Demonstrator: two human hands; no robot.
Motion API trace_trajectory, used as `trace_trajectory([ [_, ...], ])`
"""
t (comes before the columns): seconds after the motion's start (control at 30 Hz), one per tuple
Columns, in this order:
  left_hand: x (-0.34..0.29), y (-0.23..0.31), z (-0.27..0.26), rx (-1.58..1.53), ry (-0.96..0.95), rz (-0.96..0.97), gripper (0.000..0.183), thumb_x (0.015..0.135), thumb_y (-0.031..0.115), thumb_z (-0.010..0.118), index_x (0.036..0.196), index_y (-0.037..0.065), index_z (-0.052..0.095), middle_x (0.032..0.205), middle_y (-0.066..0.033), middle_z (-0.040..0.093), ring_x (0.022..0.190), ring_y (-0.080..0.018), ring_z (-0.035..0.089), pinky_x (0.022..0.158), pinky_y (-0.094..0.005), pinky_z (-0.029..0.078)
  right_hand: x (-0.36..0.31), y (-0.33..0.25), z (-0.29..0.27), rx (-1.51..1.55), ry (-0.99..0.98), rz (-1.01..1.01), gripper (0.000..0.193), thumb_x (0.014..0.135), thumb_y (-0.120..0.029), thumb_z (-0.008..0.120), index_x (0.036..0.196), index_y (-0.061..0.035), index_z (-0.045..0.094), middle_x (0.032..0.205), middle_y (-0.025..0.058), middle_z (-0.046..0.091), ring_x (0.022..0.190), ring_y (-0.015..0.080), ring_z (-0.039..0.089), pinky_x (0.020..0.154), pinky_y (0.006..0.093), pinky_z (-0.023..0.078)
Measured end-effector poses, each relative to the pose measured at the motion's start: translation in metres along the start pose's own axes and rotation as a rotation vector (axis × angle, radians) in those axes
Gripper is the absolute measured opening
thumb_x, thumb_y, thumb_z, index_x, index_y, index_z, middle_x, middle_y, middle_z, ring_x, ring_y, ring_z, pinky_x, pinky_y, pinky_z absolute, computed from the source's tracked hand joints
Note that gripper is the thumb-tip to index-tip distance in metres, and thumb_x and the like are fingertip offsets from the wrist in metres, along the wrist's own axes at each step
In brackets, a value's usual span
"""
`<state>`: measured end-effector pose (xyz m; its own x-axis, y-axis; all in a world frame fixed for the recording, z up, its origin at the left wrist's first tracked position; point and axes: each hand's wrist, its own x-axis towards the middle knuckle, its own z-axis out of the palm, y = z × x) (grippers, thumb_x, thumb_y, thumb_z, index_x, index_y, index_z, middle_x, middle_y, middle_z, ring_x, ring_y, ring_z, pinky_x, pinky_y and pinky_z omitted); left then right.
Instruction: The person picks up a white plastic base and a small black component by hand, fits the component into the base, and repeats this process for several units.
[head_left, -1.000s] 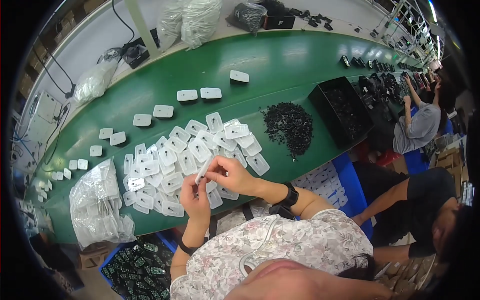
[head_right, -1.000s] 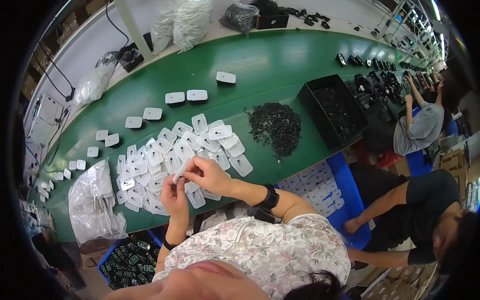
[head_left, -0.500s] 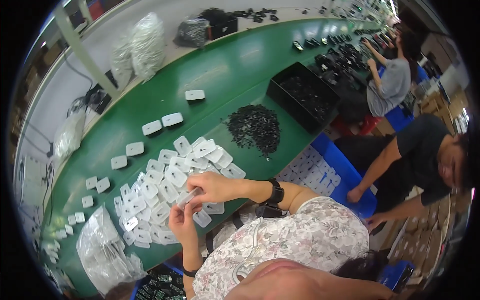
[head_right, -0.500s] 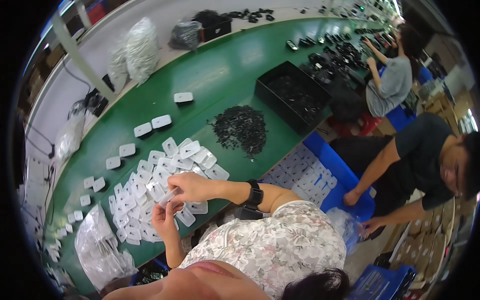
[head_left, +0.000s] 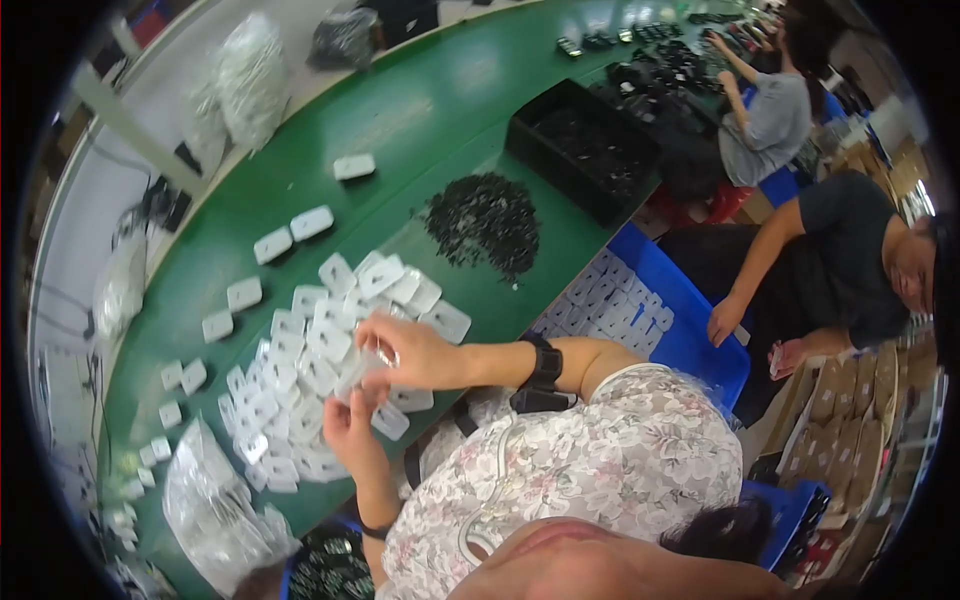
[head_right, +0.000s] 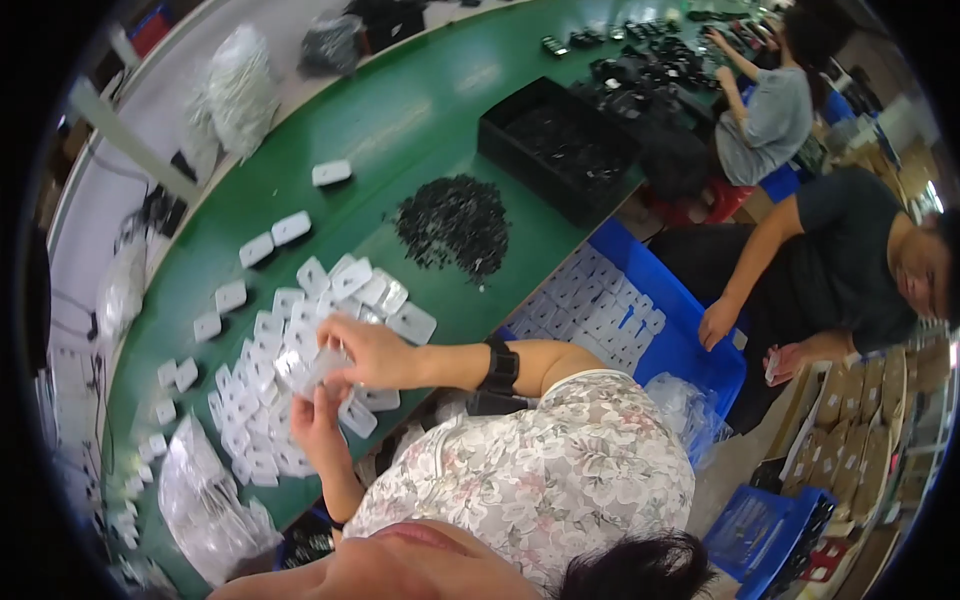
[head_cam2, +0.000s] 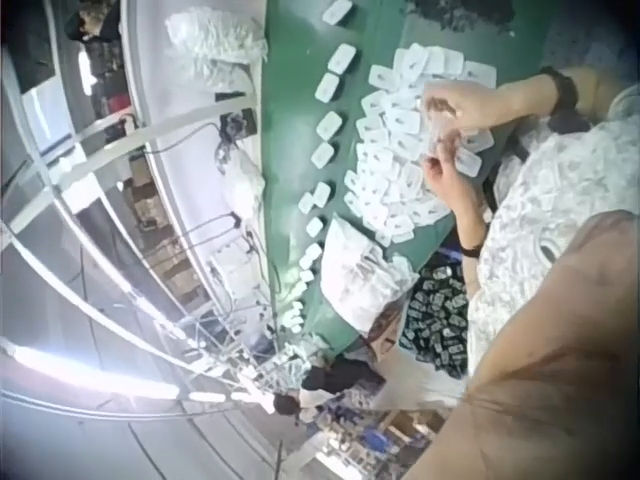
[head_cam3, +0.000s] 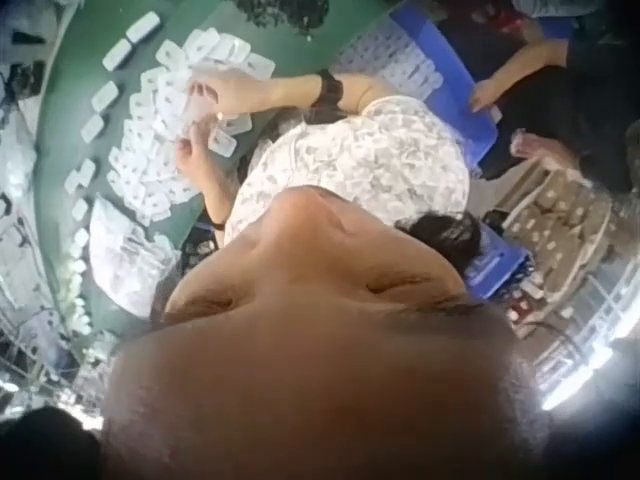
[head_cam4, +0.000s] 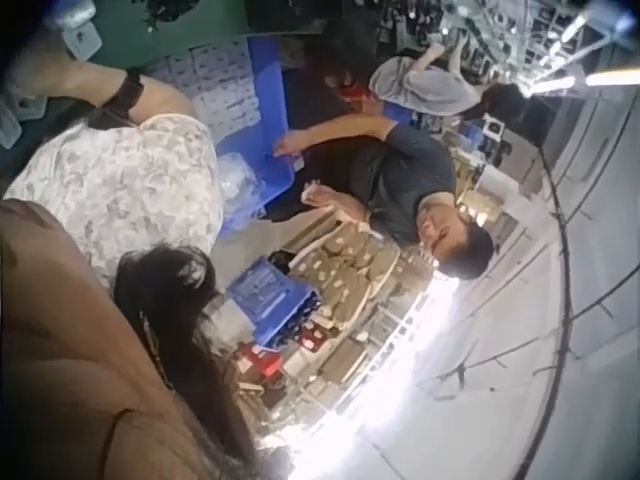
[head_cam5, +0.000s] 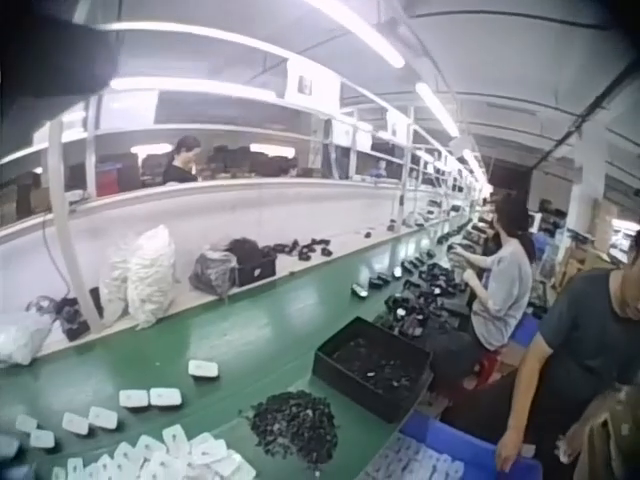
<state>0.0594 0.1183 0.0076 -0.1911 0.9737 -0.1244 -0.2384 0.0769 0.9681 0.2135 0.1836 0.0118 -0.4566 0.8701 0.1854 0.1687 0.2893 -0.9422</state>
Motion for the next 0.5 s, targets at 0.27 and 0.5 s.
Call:
trace_trajectory([
  [0.27, 0.019, 0.005, 0.019, -0.133, 0.106, 0.091, 0.01, 0.087, 0.006, 0.054, 0.092, -0.003, 0.052, 0.092, -0.0092, 0.06, 0.082, -0.0152, 0.06, 0.077, -0.03, 0.052, 0.009, 0.005, 0.002, -0.144, 0.241, -0.377, 0.018, 0.071, -0.003, 0.068, 0.088, -0.008, 0.063, 0.105, 0.0116, 0.05, 0.091, 0.0249, 0.053, 0.073, 0.0314, 0.045],
  [0.5, 0.014, 0.0, 0.016, -0.191, 0.096, 0.108, 0.011, 0.086, 0.005, 0.058, 0.093, -0.001, 0.052, 0.09, -0.007, 0.06, 0.081, -0.0134, 0.061, 0.075, -0.0253, 0.05, 0.009, 0.006, 0.012, -0.099, 0.253, -0.347, 0.018, 0.072, 0.001, 0.066, 0.089, -0.0051, 0.062, 0.106, 0.0116, 0.05, 0.091, 0.0242, 0.054, 0.076, 0.0314, 0.045],
])
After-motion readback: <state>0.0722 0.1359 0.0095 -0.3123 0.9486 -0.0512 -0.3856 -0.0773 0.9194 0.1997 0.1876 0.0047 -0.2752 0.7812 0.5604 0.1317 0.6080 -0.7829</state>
